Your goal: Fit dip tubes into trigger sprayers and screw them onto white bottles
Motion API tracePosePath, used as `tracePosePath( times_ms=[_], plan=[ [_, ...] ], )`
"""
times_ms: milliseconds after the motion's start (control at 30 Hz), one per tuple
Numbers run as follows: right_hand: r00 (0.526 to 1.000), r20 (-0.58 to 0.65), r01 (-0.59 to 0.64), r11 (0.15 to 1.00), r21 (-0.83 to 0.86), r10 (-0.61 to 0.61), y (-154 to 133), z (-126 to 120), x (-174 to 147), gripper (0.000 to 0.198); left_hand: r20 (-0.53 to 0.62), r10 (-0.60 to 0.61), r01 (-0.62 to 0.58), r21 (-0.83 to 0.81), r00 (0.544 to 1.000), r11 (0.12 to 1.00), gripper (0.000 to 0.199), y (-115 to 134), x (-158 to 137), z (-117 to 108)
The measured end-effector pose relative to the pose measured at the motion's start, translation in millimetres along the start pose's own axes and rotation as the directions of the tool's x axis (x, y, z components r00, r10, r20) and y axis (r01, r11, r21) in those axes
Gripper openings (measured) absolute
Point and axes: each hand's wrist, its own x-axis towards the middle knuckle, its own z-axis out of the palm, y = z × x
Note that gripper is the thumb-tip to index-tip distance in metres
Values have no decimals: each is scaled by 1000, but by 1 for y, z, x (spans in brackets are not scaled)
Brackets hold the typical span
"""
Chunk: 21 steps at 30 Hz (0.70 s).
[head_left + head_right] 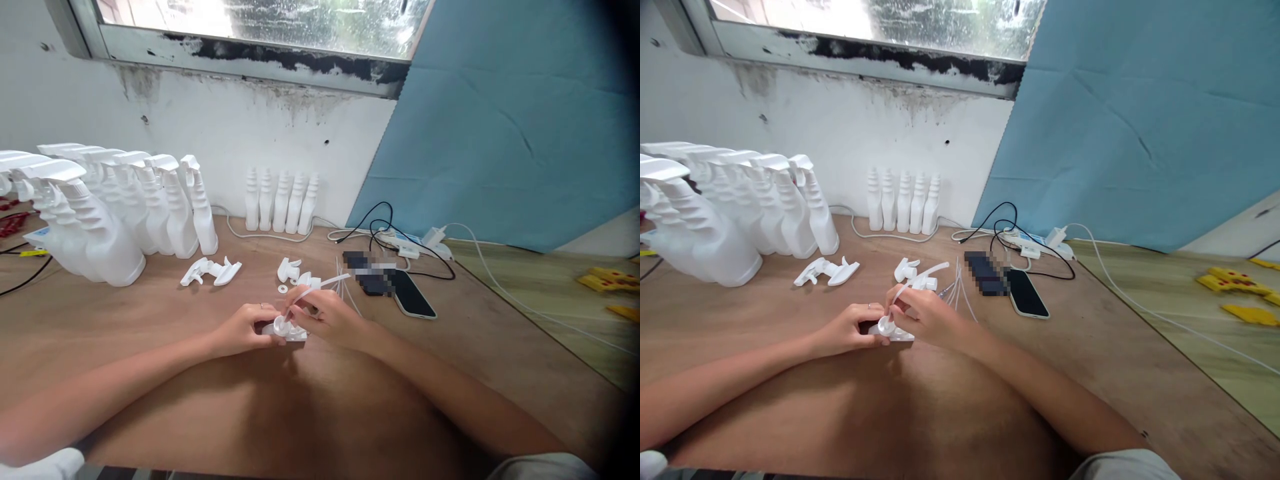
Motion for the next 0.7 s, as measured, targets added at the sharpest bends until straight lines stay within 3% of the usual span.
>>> tracePosePath(
  times_ms=[200,467,700],
  plan=[
    [1000,3,6,999,43,-6,1,-3,1,9,8,-14,14,4,1000,1000,24,3,1,-1],
    [997,35,66,991,-121,-62,6,5,1,10,23,1,0,-11,1000,1000,33,2,1,-1],
    [998,-46,48,999,-11,-49,11,22,4,16,-1,5,-5,16,1000,1000,31,-3,0,1]
  ],
)
